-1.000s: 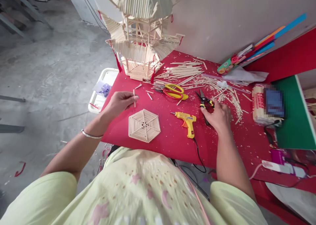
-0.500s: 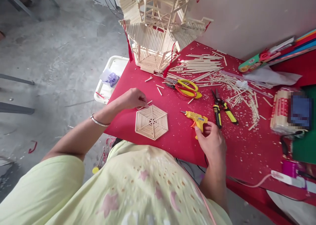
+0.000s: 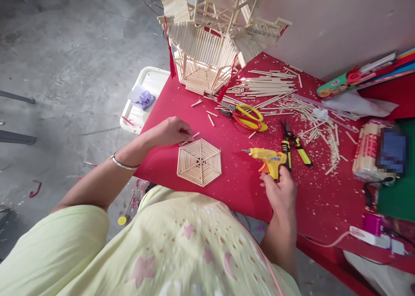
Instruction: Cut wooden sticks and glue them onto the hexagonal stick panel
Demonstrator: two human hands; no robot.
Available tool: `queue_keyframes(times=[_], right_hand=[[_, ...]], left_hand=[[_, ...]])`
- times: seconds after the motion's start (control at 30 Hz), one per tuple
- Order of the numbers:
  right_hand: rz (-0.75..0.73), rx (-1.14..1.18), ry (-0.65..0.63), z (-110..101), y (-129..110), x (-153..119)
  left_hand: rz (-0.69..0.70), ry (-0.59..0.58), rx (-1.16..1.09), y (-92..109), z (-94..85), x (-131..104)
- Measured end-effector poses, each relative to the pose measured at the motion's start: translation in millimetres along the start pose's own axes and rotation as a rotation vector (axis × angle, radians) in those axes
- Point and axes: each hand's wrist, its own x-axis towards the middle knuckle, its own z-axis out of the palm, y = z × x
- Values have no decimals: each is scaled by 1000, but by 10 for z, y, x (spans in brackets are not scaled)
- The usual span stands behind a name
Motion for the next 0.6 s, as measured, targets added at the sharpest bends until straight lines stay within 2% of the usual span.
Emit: queue_keyframes(times=[0.07, 0.13, 0.23, 0.33, 0.47, 0.6], right_hand=[[47, 224, 33, -46, -207, -5], [-31, 295, 7, -85, -492, 31], [-282, 108, 1, -66, -941, 175], [-509, -148, 62, 65, -1268, 343], [-671, -312, -10, 268, -1465, 466], [-734, -361, -87, 378, -1528, 499]], left_hand=[[4, 26, -90, 7, -14, -25], [-24, 52, -203, 19, -22, -56], [-109, 77, -361, 16, -28, -105], [-128, 73, -392, -29, -50, -138], [-72, 100, -290, -134, -92, -132], [-76, 108, -257, -209, -105, -98]])
